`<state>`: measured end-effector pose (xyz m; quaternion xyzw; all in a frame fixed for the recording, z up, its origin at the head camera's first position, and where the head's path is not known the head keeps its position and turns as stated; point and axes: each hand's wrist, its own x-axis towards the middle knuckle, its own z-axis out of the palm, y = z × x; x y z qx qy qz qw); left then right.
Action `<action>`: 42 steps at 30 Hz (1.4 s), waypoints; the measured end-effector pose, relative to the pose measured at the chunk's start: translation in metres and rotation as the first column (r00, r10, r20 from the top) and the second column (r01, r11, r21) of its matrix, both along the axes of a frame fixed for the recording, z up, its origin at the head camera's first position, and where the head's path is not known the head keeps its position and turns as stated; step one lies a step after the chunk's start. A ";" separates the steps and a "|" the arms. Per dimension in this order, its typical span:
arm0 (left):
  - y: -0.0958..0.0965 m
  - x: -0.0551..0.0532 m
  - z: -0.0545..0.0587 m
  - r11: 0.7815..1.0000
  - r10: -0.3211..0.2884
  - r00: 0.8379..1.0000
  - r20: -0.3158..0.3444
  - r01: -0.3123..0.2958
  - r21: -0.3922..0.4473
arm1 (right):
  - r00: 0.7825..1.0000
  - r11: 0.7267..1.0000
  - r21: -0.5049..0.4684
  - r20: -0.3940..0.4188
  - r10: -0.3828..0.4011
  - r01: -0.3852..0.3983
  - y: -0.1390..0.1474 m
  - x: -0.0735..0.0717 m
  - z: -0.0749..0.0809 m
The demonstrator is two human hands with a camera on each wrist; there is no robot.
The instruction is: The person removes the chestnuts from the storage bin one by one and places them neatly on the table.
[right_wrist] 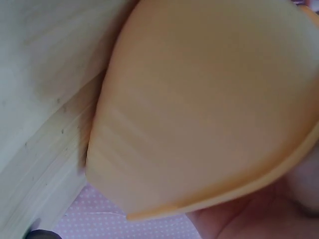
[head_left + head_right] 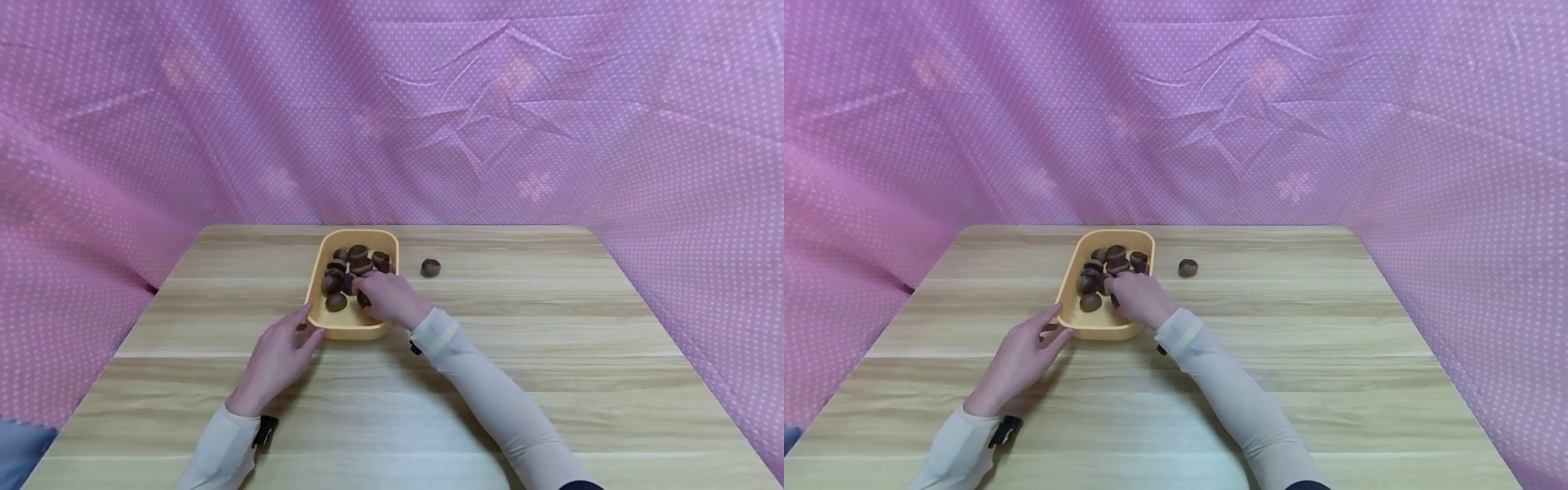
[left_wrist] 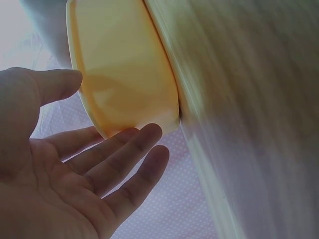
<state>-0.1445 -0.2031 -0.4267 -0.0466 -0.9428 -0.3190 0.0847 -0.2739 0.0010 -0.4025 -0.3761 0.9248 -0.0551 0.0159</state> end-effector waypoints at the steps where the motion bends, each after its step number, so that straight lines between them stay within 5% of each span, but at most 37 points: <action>1: 0.000 0.001 0.000 1.000 0.001 1.000 0.001 -0.001 -0.002 | 1.000 1.000 -0.014 0.005 0.003 -0.003 0.001 0.000 0.001; 15: 0.000 0.003 0.001 1.000 -0.019 0.999 -0.035 0.018 -0.024 | 0.998 0.956 -0.291 0.037 0.055 -0.042 0.034 -0.010 0.035; 19: -0.001 0.004 0.000 0.999 -0.025 0.999 -0.039 0.024 -0.030 | 0.997 0.933 -0.359 0.070 0.014 0.012 0.054 -0.019 0.040; 24: -0.001 0.005 0.000 0.999 -0.026 0.999 -0.032 0.025 -0.028 | 0.975 0.879 -0.457 0.218 -0.038 0.136 0.081 -0.032 0.044; 33: 0.000 0.004 0.000 0.999 -0.024 0.999 -0.033 0.023 -0.032 | 0.952 0.842 -0.465 0.256 -0.168 0.274 0.122 -0.048 0.047; 42: 0.000 0.004 0.000 0.999 -0.024 0.999 -0.035 0.023 -0.032 | 0.926 0.827 -0.449 0.316 -0.208 0.339 0.146 -0.063 0.028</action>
